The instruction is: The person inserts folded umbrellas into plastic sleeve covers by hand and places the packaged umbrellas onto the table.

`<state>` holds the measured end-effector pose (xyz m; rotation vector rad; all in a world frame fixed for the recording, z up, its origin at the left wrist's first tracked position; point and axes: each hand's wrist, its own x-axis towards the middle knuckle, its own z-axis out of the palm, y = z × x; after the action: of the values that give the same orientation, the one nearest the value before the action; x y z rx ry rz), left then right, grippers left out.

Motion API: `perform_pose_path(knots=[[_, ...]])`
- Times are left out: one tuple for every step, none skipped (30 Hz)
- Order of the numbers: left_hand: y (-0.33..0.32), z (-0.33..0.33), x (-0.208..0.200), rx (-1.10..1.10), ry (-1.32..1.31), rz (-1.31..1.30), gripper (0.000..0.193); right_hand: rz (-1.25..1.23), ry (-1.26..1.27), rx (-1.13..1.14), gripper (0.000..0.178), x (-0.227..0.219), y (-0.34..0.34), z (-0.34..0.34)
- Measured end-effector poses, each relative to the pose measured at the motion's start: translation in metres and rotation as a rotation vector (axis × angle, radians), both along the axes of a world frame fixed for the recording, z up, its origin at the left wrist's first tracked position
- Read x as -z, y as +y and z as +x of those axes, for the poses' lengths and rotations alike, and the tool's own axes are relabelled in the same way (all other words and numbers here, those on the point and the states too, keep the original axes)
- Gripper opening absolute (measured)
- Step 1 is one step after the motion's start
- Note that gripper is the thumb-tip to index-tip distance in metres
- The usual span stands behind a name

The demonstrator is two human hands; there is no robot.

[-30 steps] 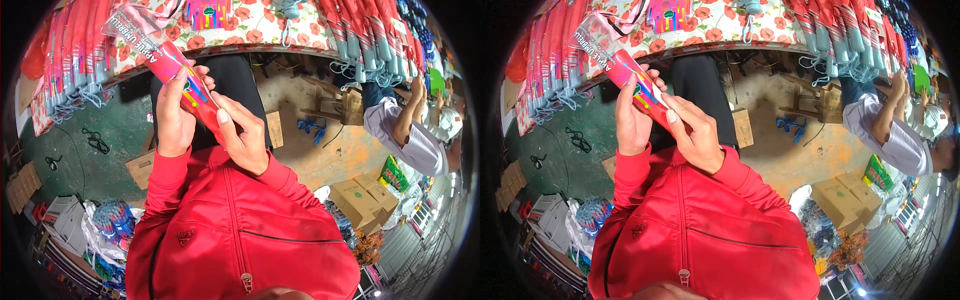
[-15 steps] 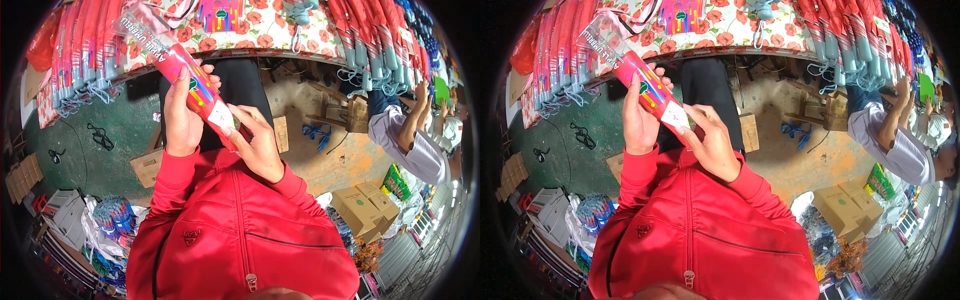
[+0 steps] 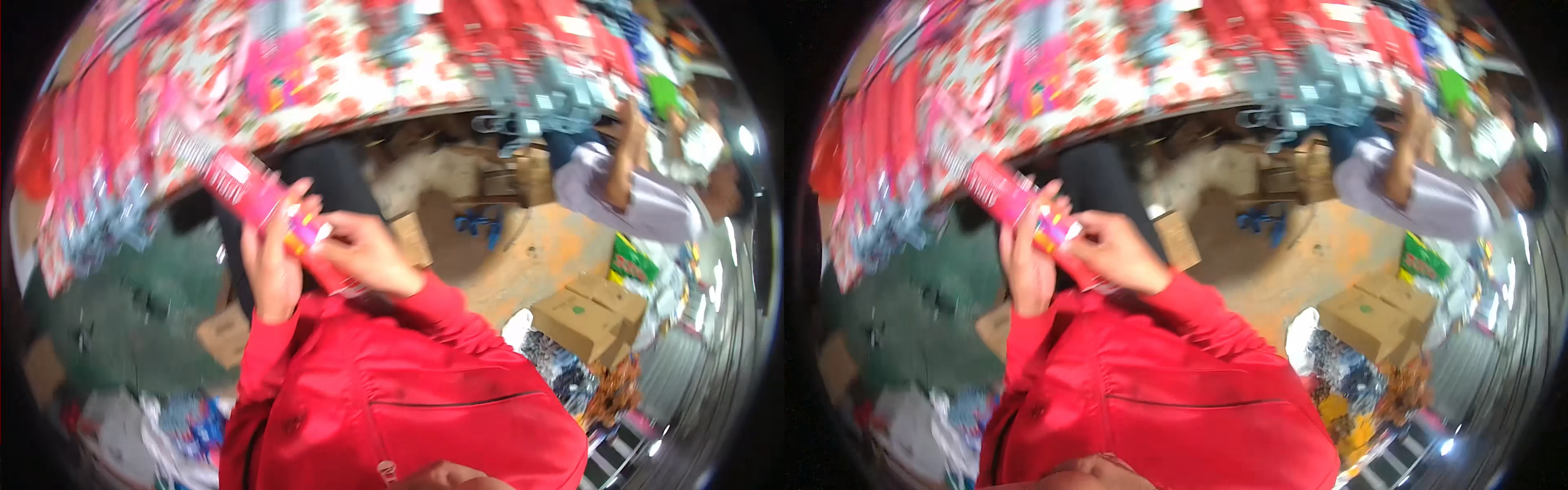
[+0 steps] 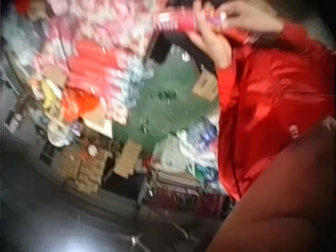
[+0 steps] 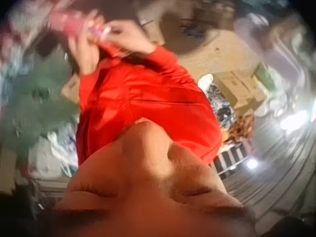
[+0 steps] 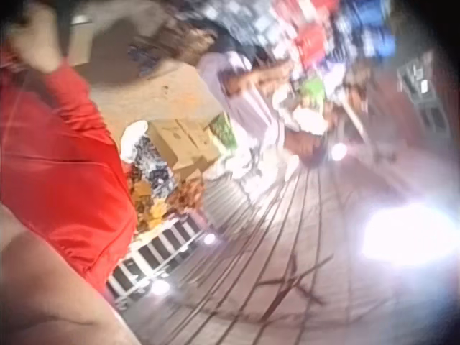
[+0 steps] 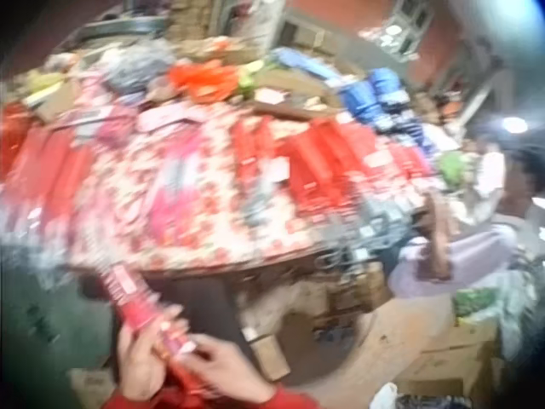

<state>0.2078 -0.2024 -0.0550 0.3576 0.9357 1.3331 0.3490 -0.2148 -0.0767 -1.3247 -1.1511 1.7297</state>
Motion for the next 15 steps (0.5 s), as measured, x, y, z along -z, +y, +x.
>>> perform_pose_path(knots=[[-0.003, 0.005, 0.003, -0.035, 0.083, -0.076, 0.035, 0.082, -0.109, 0.012, 0.012, 0.004, 0.004, -0.001], [-0.003, 0.013, 0.008, -0.015, 0.108, -0.066, 0.035, 0.063, -0.162, -0.009, 0.012, -0.005, 0.01, 0.007], [-0.001, 0.017, 0.008, 0.007, 0.148, -0.058, 0.035, 0.036, -0.2, -0.023, 0.012, -0.015, 0.012, 0.011], [-0.001, 0.015, 0.006, 0.045, 0.127, -0.028, 0.035, 0.09, -0.156, 0.037, 0.014, -0.016, 0.009, 0.008], [0.001, 0.015, 0.003, 0.08, 0.068, -0.04, 0.035, 0.125, -0.181, 0.029, 0.017, -0.019, 0.008, 0.014], [0.008, 0.015, 0.0, 0.105, 0.018, -0.053, 0.035, 0.161, -0.199, 0.011, 0.019, -0.022, 0.013, 0.018], [0.015, 0.014, -0.003, 0.12, 0.017, -0.037, 0.035, 0.175, -0.202, 0.027, 0.019, -0.025, 0.014, 0.023], [0.021, 0.014, -0.007, 0.051, 0.025, -0.018, 0.035, 0.178, -0.222, -0.047, 0.021, -0.03, 0.014, 0.031], [0.024, 0.013, -0.009, -0.033, 0.035, -0.003, 0.035, 0.178, -0.238, -0.136, 0.023, -0.033, 0.012, 0.041], [0.027, 0.012, -0.012, -0.116, 0.045, 0.011, 0.035, 0.176, -0.253, -0.225, 0.024, -0.034, 0.01, 0.048], [0.03, 0.009, -0.014, -0.2, 0.054, 0.023, 0.035, 0.173, -0.269, -0.314, 0.027, -0.033, 0.01, 0.052], [0.033, 0.007, -0.013, -0.199, 0.055, 0.029, 0.035, 0.179, -0.269, -0.311, 0.027, -0.029, 0.01, 0.054], [0.035, 0.003, -0.011, -0.201, 0.064, 0.029, 0.038, 0.252, -0.336, -0.315, 0.028, -0.023, 0.007, 0.055], [0.036, -0.001, -0.009, -0.205, 0.073, 0.034, 0.04, 0.331, -0.404, -0.319, 0.029, -0.019, 0.004, 0.055], [0.037, -0.005, -0.009, -0.209, 0.082, 0.038, 0.043, 0.409, -0.472, -0.321, 0.03, -0.016, 0.001, 0.055]])
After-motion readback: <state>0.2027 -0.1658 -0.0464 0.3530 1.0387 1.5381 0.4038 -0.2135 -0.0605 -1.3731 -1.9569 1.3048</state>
